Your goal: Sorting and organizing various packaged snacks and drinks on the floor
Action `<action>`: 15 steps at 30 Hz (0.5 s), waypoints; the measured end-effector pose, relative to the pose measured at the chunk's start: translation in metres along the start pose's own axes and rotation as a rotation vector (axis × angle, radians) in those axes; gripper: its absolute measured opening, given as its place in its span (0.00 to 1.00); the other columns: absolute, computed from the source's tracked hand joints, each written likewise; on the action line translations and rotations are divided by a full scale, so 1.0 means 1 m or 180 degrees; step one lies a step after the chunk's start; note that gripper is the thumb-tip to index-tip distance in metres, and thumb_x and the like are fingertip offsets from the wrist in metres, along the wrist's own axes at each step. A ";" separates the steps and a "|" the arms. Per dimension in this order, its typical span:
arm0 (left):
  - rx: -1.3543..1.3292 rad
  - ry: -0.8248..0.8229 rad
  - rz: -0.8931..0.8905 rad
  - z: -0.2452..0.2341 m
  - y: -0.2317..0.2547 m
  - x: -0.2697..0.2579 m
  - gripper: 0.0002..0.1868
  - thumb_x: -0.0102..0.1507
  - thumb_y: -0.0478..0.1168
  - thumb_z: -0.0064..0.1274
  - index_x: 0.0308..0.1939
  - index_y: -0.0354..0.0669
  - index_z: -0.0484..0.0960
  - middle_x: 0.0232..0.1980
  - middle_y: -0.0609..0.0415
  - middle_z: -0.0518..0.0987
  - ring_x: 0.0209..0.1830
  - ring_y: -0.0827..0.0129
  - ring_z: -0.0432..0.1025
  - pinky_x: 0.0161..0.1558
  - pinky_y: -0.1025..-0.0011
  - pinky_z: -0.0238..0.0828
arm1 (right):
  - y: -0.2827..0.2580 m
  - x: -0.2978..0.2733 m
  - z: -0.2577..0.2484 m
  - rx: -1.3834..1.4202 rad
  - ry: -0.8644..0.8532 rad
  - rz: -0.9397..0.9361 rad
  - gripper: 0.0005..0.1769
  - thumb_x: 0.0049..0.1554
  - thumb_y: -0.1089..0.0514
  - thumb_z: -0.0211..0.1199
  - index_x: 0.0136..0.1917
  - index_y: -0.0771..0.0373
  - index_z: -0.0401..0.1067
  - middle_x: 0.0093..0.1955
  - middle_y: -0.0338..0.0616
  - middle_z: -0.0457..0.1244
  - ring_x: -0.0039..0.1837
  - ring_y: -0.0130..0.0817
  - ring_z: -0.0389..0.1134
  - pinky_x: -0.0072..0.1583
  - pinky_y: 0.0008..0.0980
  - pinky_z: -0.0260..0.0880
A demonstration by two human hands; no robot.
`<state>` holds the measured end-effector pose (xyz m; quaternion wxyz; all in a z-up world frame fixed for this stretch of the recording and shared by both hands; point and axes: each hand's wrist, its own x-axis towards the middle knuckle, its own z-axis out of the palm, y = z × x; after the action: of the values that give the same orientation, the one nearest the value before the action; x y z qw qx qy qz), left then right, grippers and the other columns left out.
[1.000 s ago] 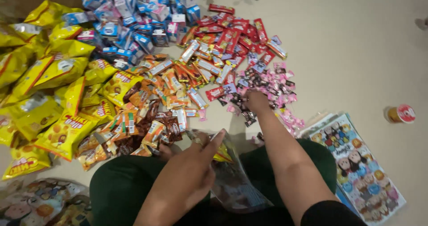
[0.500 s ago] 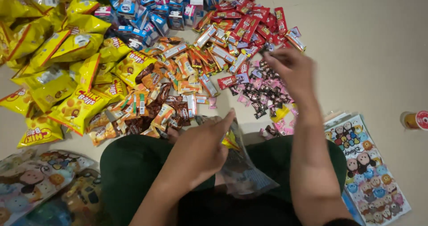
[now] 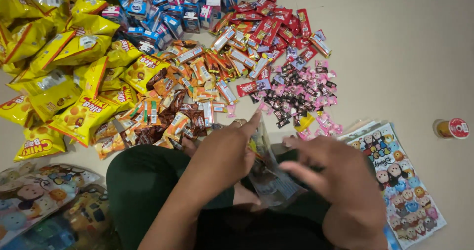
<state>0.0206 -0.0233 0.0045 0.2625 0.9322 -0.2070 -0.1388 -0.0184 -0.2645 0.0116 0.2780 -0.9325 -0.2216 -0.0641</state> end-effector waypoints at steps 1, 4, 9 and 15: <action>0.0000 -0.0012 -0.0003 -0.002 0.001 -0.002 0.52 0.54 0.36 0.53 0.83 0.51 0.52 0.47 0.37 0.81 0.40 0.34 0.75 0.42 0.42 0.68 | 0.002 0.002 -0.009 0.0007 -0.0004 0.0009 0.25 0.50 0.42 0.74 0.61 0.44 0.78 0.39 0.28 0.71 0.40 0.26 0.70 0.47 0.27 0.67; -0.0081 -0.0151 0.0022 -0.010 0.000 -0.005 0.50 0.54 0.34 0.51 0.82 0.47 0.55 0.46 0.38 0.80 0.42 0.36 0.74 0.40 0.43 0.68 | 0.019 0.018 -0.032 0.0362 0.0792 0.0573 0.04 0.59 0.65 0.68 0.49 0.61 0.78 0.51 0.38 0.72 0.38 0.23 0.64 0.46 0.23 0.63; -0.0523 -0.0107 0.0493 -0.005 -0.021 -0.010 0.48 0.55 0.34 0.48 0.80 0.56 0.55 0.73 0.45 0.72 0.49 0.40 0.78 0.49 0.54 0.69 | 0.107 0.092 -0.033 0.0287 0.0885 0.1577 0.12 0.66 0.52 0.62 0.56 0.59 0.81 0.46 0.39 0.72 0.49 0.27 0.74 0.52 0.26 0.67; -0.0960 -0.0107 0.0834 0.016 -0.062 -0.009 0.47 0.55 0.35 0.50 0.80 0.55 0.57 0.50 0.52 0.84 0.37 0.51 0.78 0.44 0.62 0.70 | 0.214 0.189 0.068 0.0191 -0.0621 0.2747 0.09 0.65 0.53 0.59 0.54 0.50 0.81 0.51 0.43 0.73 0.47 0.32 0.73 0.53 0.33 0.72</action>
<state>0.0261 0.0216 -0.0414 0.4115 0.8450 -0.3077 -0.1484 0.2463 -0.3157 -0.1044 0.2841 -0.9328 0.1610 0.1526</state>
